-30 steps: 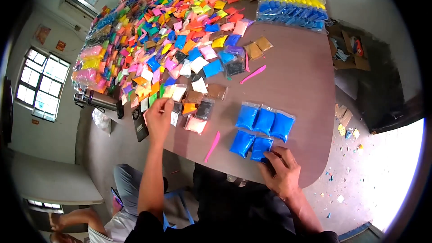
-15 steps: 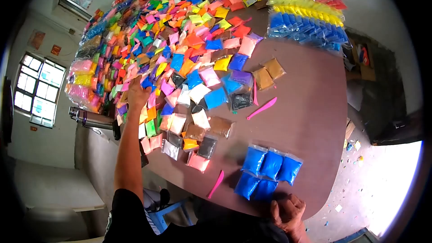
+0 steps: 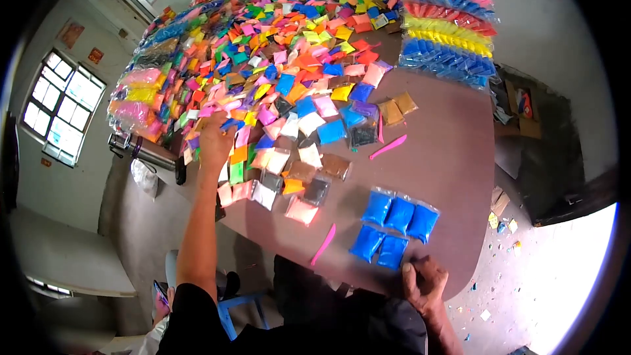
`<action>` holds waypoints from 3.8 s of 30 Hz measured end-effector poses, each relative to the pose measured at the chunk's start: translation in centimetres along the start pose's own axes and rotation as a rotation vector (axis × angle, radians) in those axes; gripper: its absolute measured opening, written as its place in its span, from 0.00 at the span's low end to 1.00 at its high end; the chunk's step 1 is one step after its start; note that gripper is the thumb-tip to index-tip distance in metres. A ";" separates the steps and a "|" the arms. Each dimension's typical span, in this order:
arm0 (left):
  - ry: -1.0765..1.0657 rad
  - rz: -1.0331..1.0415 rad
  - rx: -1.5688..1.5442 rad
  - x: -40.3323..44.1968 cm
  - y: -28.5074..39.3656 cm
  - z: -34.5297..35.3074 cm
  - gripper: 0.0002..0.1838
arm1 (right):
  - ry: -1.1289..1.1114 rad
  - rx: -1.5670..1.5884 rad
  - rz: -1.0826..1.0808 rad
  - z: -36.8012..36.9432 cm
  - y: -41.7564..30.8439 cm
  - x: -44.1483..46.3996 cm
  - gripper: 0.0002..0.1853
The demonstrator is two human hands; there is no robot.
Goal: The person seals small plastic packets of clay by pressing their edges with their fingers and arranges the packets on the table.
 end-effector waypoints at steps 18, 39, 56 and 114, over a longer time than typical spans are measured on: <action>-0.410 -0.594 -0.889 -34.1 17.4 -8.6 0.22 | -0.325 0.027 -0.545 10.6 -12.7 -4.2 0.28; -0.551 -0.755 -1.143 -38.9 13.6 -10.9 0.14 | -0.836 0.453 0.068 17.0 -8.5 -9.5 0.13; -0.470 -0.851 -1.387 -40.8 13.7 -8.1 0.11 | -0.769 0.540 0.134 16.8 -6.0 -10.4 0.13; -0.602 -0.811 -1.266 -42.2 17.8 -5.8 0.13 | -0.232 0.528 0.081 13.7 -5.3 -8.0 0.18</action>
Point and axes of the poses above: each hand's wrist, its own x-axis towards the middle knuckle, its own z-axis out of the palm, y = z × x, the point moved 10 cm from there along x, towards the middle knuckle, and after that the axes turned 11 degrees about -z, right-handed, at the moved point
